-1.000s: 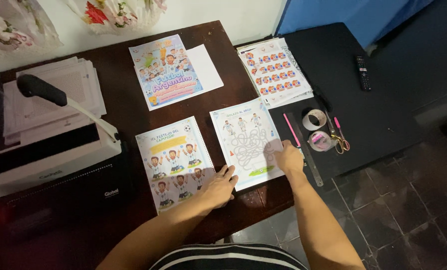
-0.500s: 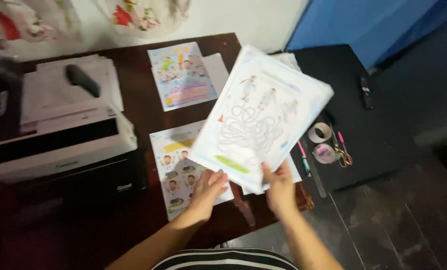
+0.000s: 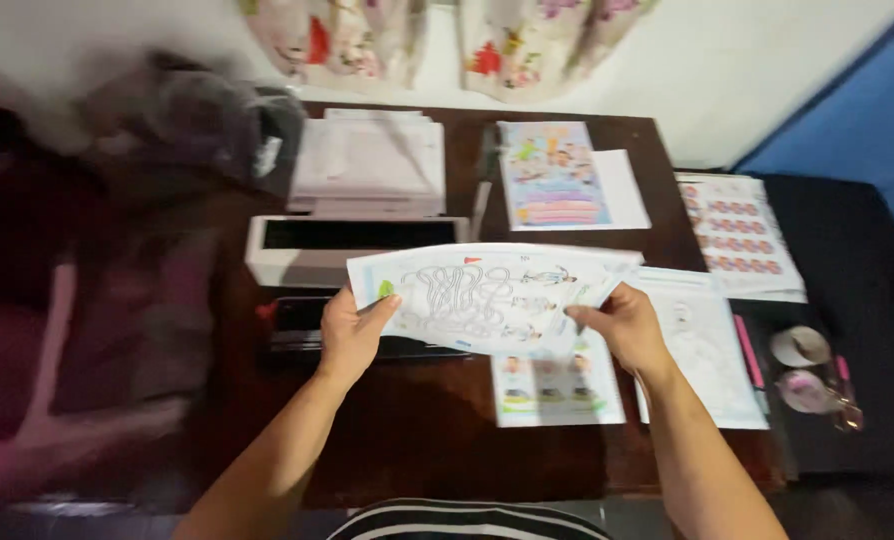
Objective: The person removes a black cover sheet from a plastic sleeve and places it on a table. They then gather a stack of printed papers, including a colorful cover page and various worksheets, and arrange them in order. Finally, the person uses a manual spiral binding machine to punch holes and insert a coil, securing the documents into a booklet.
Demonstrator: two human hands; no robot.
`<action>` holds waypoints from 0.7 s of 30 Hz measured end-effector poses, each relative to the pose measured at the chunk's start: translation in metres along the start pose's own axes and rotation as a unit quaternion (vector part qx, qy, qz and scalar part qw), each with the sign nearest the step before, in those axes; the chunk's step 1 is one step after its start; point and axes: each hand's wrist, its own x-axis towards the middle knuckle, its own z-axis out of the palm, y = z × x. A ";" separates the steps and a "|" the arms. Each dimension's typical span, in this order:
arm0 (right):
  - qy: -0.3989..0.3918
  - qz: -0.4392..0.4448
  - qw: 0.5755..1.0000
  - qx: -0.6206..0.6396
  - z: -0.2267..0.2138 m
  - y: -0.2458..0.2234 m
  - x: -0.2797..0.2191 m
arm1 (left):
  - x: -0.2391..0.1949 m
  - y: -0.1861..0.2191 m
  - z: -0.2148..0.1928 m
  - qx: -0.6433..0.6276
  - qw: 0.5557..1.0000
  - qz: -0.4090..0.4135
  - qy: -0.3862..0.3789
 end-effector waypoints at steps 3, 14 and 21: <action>-0.006 -0.014 1.000 -0.008 0.060 0.016 0.018 | 0.015 -0.022 -0.055 0.035 0.999 0.024 -0.008; 0.055 -0.046 0.997 0.008 0.168 0.085 0.012 | 0.037 -0.124 -0.119 0.089 0.994 -0.064 -0.015; 0.058 0.028 0.998 -0.004 0.157 0.124 0.016 | 0.038 -0.140 -0.122 0.112 0.991 -0.040 -0.057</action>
